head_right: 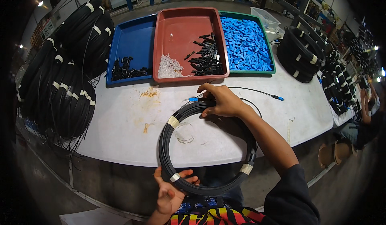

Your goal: The person assembles connector components onto the ends of coiled cables by hand, retrieves additional parts from sorting trays, and stacks the coiled cables on the table.

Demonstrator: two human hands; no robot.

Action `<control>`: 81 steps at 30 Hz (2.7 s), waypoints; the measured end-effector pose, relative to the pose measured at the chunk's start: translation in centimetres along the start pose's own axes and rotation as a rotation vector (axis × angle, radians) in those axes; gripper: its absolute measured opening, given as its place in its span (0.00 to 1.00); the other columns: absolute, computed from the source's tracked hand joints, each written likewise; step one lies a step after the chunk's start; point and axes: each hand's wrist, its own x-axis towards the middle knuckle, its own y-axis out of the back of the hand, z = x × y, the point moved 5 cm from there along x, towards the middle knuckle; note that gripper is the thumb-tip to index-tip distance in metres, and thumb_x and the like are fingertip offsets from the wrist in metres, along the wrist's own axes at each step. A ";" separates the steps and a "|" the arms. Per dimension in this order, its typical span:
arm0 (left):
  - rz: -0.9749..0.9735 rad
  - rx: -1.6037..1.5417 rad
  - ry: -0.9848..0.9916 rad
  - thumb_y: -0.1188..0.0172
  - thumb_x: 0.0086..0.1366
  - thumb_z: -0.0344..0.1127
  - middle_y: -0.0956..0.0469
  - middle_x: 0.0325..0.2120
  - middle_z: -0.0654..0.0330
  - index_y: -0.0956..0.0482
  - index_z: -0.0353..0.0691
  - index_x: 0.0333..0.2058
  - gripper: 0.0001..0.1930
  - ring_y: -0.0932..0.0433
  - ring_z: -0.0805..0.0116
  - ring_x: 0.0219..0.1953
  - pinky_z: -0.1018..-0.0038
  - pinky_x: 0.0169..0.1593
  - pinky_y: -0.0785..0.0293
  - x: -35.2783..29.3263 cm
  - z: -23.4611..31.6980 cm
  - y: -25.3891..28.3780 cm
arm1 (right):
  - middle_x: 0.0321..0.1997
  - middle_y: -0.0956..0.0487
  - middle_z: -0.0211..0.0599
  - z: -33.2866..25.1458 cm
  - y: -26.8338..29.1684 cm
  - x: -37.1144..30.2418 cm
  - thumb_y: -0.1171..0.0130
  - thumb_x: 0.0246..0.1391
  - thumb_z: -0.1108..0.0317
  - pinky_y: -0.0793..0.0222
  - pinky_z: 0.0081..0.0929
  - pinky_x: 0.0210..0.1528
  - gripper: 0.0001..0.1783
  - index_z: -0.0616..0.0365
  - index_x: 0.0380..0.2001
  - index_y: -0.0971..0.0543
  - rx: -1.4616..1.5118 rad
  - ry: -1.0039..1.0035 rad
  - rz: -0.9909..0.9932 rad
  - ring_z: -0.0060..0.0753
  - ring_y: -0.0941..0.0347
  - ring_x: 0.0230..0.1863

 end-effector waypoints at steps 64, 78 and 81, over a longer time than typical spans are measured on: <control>-0.245 1.632 -0.404 0.42 0.60 0.15 0.13 0.40 0.48 0.12 0.34 0.39 0.14 0.14 0.53 0.43 0.67 0.49 0.19 19.0 13.3 -0.4 | 0.44 0.21 0.45 3.9 1.0 0.6 0.34 0.54 0.65 0.25 0.46 0.50 0.12 0.59 0.38 0.20 -0.506 0.094 -0.148 0.52 0.22 0.48; 0.025 1.272 -0.235 0.30 0.63 0.48 0.18 0.47 0.45 0.24 0.27 0.58 0.33 0.19 0.55 0.50 0.67 0.58 0.27 11.9 11.8 1.4 | 0.36 0.22 0.44 3.9 5.4 -17.1 0.38 0.60 0.66 0.25 0.42 0.41 0.08 0.57 0.37 0.23 -0.458 -0.341 0.169 0.49 0.22 0.39; 0.003 1.408 -0.241 0.29 0.62 0.47 0.24 0.56 0.44 0.29 0.28 0.61 0.36 0.25 0.54 0.59 0.64 0.64 0.33 11.5 11.7 0.6 | 0.35 0.21 0.44 3.1 4.2 -18.8 0.38 0.59 0.67 0.25 0.43 0.41 0.07 0.58 0.36 0.23 -0.501 -0.413 0.236 0.50 0.22 0.39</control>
